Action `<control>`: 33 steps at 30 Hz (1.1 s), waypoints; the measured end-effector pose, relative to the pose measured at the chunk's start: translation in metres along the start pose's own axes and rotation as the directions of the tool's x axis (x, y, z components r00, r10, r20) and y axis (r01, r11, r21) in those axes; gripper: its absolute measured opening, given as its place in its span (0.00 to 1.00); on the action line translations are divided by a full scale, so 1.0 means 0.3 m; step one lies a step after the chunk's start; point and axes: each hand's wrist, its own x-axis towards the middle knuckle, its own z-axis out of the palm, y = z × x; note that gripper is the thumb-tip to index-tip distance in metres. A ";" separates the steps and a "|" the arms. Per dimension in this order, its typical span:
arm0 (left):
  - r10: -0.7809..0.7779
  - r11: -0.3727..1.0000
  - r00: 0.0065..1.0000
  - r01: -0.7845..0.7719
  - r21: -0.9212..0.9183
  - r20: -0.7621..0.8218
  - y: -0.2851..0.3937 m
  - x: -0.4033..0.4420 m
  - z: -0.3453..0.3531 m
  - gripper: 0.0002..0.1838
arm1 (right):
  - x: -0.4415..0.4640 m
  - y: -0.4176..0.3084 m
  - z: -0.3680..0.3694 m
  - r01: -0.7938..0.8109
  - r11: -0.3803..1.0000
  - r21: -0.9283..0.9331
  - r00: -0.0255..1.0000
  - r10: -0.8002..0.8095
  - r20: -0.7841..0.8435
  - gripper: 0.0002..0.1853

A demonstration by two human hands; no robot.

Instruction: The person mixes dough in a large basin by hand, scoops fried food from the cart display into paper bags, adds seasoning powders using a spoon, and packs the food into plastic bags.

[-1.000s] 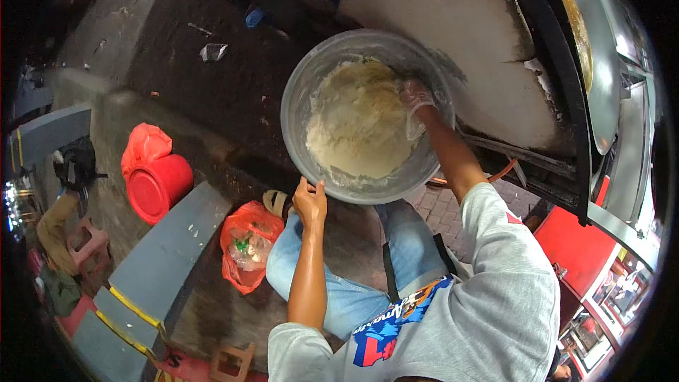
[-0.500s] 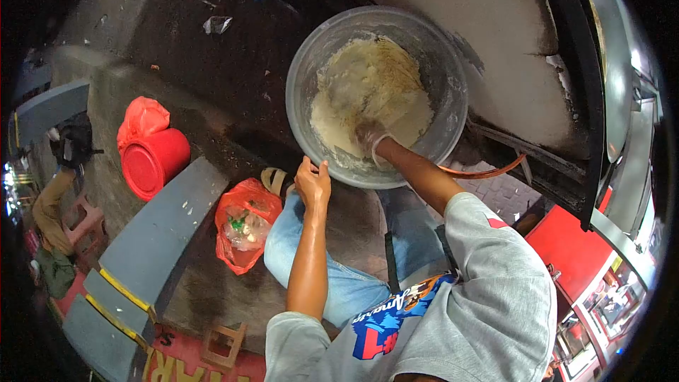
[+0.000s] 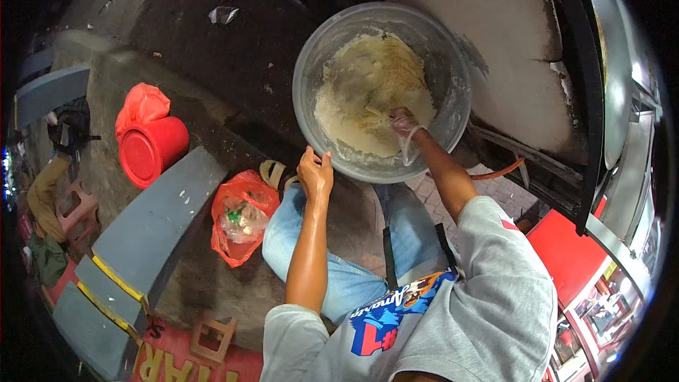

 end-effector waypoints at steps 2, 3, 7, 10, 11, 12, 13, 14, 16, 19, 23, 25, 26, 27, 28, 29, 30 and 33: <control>-0.016 1.000 1.000 0.016 -0.013 0.008 0.003 0.001 0.000 0.12 | 0.057 0.156 0.072 -0.018 0.997 -0.074 0.994 0.010 -0.110 0.15; -0.025 1.000 1.000 0.025 -0.019 0.013 0.001 0.003 0.003 0.12 | 0.107 0.265 0.148 -0.060 0.994 -0.086 0.972 0.039 -0.230 0.16; -0.035 0.999 0.999 0.035 -0.026 0.028 0.026 0.007 -0.013 0.13 | 0.030 0.222 0.092 -0.248 0.948 0.200 0.764 0.319 -0.561 0.16; -0.084 0.996 0.994 0.086 -0.023 0.071 0.032 0.007 -0.011 0.14 | -0.060 -0.032 -0.045 -0.336 0.796 -0.503 0.942 0.287 -0.175 0.16; -0.079 0.997 0.995 0.080 -0.021 0.064 0.024 0.007 -0.005 0.14 | 0.012 -0.049 0.058 -0.335 0.862 -0.380 0.941 0.322 -0.102 0.17; -0.074 0.997 0.996 0.075 -0.016 0.057 0.020 0.006 -0.003 0.14 | 0.085 -0.064 0.166 -0.339 0.908 -0.246 0.939 0.344 -0.023 0.19; -0.081 0.996 0.995 0.082 -0.020 0.065 0.021 0.004 -0.004 0.15 | 0.011 -0.175 0.170 -0.244 0.939 -0.245 0.965 0.209 -0.158 0.16; -0.087 0.996 0.994 0.089 -0.024 0.071 0.024 0.005 -0.006 0.15 | -0.068 -0.296 0.166 -0.148 0.951 -0.272 0.955 0.067 -0.288 0.15; -0.091 0.995 0.993 0.094 -0.033 0.080 0.037 0.008 -0.014 0.15 | -0.042 -0.365 0.135 -0.012 0.968 -0.250 0.994 -0.016 -0.107 0.16; -0.089 0.994 0.992 0.094 -0.056 0.085 0.052 0.013 -0.026 0.15 | 0.048 -0.312 0.062 -0.066 0.984 -0.164 0.997 0.058 -0.054 0.18; -0.100 0.992 0.991 0.105 -0.068 0.086 0.053 0.011 -0.024 0.15 | 0.122 -0.184 -0.024 -0.321 0.936 -0.147 0.945 0.307 -0.110 0.21; -0.106 0.992 0.990 0.112 -0.060 0.088 0.046 0.011 -0.020 0.15 | 0.117 -0.180 -0.015 -0.390 0.894 -0.219 0.919 0.394 -0.025 0.22; -0.111 0.991 0.990 0.117 -0.062 0.088 0.044 0.010 -0.019 0.15 | 0.114 -0.195 0.004 -0.368 0.897 -0.245 0.927 0.376 -0.016 0.23; -0.116 0.990 0.989 0.122 -0.064 0.088 0.042 0.013 -0.019 0.15 | 0.087 -0.210 0.055 -0.281 0.932 -0.229 0.959 0.267 -0.091 0.21; -0.111 0.992 0.990 0.116 -0.055 0.087 0.044 0.016 -0.021 0.15 | 0.060 -0.226 0.107 -0.187 0.955 -0.229 0.975 0.151 -0.165 0.20; -0.108 0.993 0.990 0.113 -0.046 0.087 0.045 0.017 -0.024 0.15 | 0.034 -0.242 0.158 -0.093 0.965 -0.246 0.971 0.034 -0.235 0.18; -0.106 0.993 0.990 0.109 -0.037 0.088 0.044 0.015 -0.025 0.15 | -0.014 -0.318 0.091 -0.047 0.973 -0.227 0.999 0.045 -0.014 0.18; -0.119 0.990 0.988 0.125 -0.062 0.098 0.040 0.018 -0.022 0.15 | -0.044 -0.353 0.014 -0.001 1.000 0.004 0.986 0.001 0.168 0.18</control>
